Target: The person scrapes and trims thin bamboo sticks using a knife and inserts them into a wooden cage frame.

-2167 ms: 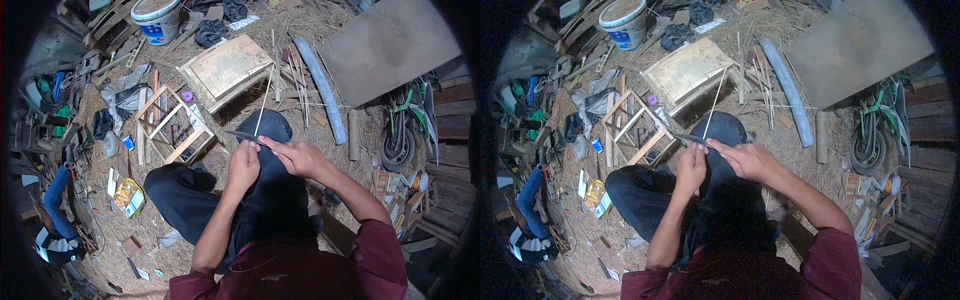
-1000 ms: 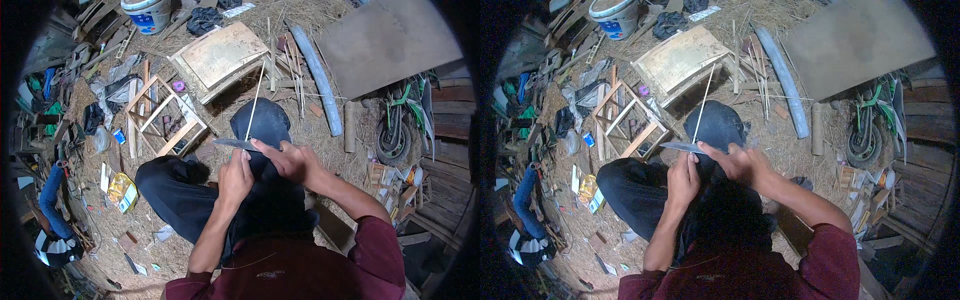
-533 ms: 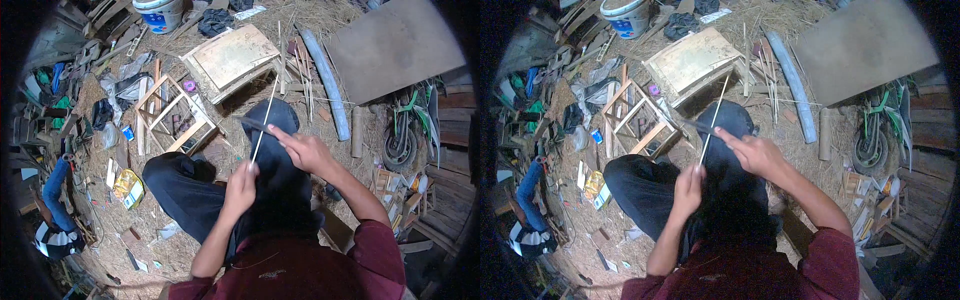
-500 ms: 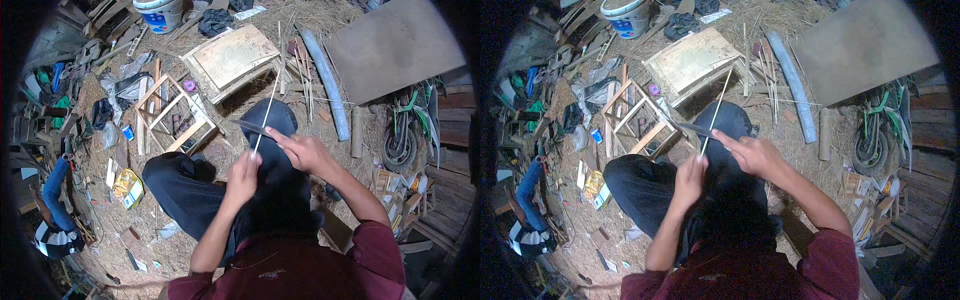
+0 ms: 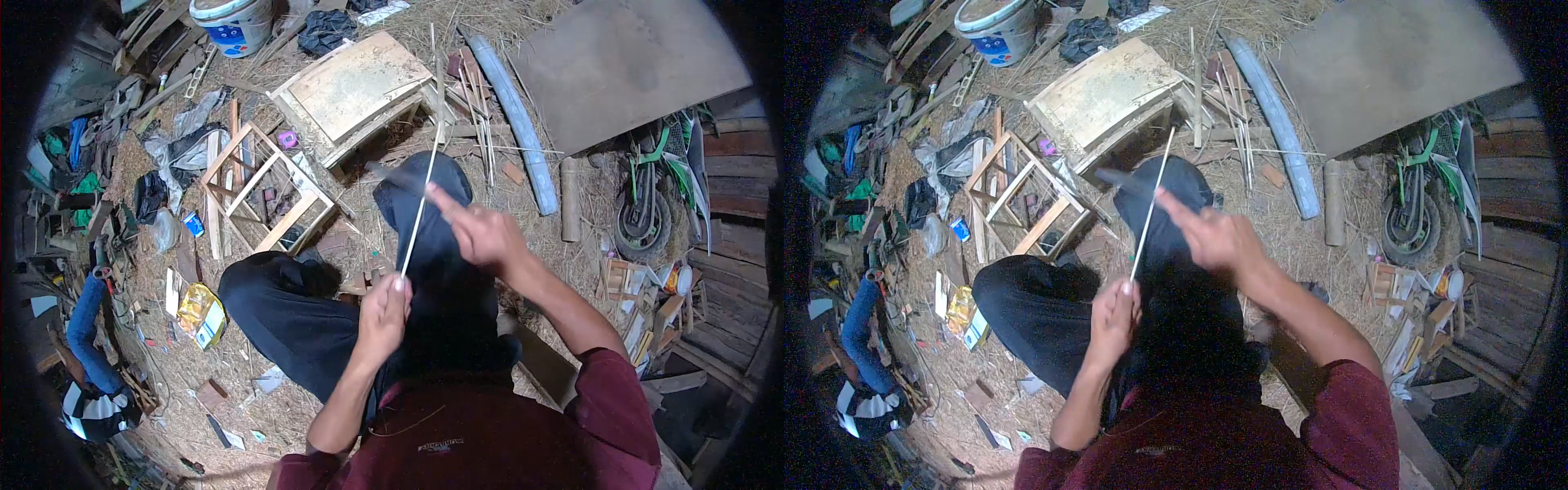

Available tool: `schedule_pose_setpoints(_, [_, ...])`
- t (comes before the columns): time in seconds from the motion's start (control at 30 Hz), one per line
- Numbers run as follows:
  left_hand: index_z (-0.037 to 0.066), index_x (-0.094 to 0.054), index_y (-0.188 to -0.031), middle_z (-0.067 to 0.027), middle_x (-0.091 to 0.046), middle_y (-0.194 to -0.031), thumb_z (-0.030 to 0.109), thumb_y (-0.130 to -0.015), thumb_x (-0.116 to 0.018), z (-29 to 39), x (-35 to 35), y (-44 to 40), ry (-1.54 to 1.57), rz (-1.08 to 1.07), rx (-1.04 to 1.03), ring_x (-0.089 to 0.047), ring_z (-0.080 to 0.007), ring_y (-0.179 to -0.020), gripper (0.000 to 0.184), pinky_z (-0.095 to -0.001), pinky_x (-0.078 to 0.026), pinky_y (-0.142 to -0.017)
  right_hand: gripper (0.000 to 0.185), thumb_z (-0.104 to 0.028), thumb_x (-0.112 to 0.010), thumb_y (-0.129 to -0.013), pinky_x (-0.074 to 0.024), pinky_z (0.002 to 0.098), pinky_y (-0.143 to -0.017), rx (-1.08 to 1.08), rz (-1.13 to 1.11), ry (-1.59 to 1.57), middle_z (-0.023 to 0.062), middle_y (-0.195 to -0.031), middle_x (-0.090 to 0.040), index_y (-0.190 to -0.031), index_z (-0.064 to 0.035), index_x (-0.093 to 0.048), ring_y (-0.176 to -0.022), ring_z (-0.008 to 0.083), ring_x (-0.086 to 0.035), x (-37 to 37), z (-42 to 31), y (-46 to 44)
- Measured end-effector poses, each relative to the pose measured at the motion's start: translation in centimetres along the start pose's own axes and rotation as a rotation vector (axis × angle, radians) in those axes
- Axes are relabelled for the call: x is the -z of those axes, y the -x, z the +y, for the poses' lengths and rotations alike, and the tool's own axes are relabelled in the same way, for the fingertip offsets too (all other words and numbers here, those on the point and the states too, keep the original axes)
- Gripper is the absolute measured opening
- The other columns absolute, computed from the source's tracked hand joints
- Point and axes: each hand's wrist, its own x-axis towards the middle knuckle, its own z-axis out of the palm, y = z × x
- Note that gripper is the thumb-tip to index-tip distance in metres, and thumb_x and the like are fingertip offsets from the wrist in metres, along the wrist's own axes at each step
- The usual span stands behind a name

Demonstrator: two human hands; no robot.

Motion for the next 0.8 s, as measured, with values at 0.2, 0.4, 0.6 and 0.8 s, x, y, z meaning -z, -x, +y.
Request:
schedule_pose_setpoints(0.2, [0.009,-0.05,-0.082,0.0075,-0.038,-0.064,0.025,-0.106,-0.04,-2.7,3.0,5.7,0.034,-0.023,0.078,-0.033,-0.002,-0.054,0.03,-0.0206,-0.026,-0.049,0.056,-0.009,-0.052,-0.092,-0.0506,0.0465,-0.063,-0.029,0.032,-0.139,0.0211,-0.077,-0.063,-0.146,-0.0221,-0.041,-0.068,0.0392,-0.063,0.7,1.2,-0.3])
schedule_pose_setpoints(0.4, [0.008,-0.049,-0.082,0.0072,-0.035,-0.06,0.029,-0.106,-0.039,-0.3,1.0,-3.3,0.079,-0.07,-0.023,-0.031,-0.0035,-0.05,0.033,-0.0221,-0.025,-0.046,0.058,-0.018,-0.055,-0.093,-0.0516,0.048,-0.055,0.162,-0.054,-0.164,0.0177,-0.066,-0.06,-0.146,-0.0319,-0.039,-0.058,0.037,-0.061,0.6,0.3,0.3])
schedule_pose_setpoints(0.6, [0.012,-0.048,-0.082,0.0073,-0.034,-0.059,0.034,-0.103,-0.044,1.4,-1.5,-6.4,0.283,-0.102,0.07,-0.031,-0.0046,-0.048,0.031,-0.0235,-0.024,-0.043,0.06,-0.018,-0.055,-0.092,-0.0517,0.0464,-0.053,0.146,-0.074,-0.111,0.0175,-0.066,-0.06,-0.147,-0.0338,-0.037,-0.057,0.0356,-0.062,1.2,0.5,0.4])
schedule_pose_setpoints(0.8, [0.011,-0.047,-0.078,0.0053,-0.039,-0.062,0.033,-0.105,-0.04,-0.7,-0.5,0.2,0.248,-0.024,0.152,-0.036,-0.0058,-0.049,0.036,-0.021,-0.029,-0.045,0.058,-0.017,-0.053,-0.093,-0.0516,0.0484,-0.054,0.147,-0.101,-0.03,0.0186,-0.065,-0.061,-0.147,-0.0314,-0.037,-0.06,0.0374,-0.063,0.9,0.7,1.1])
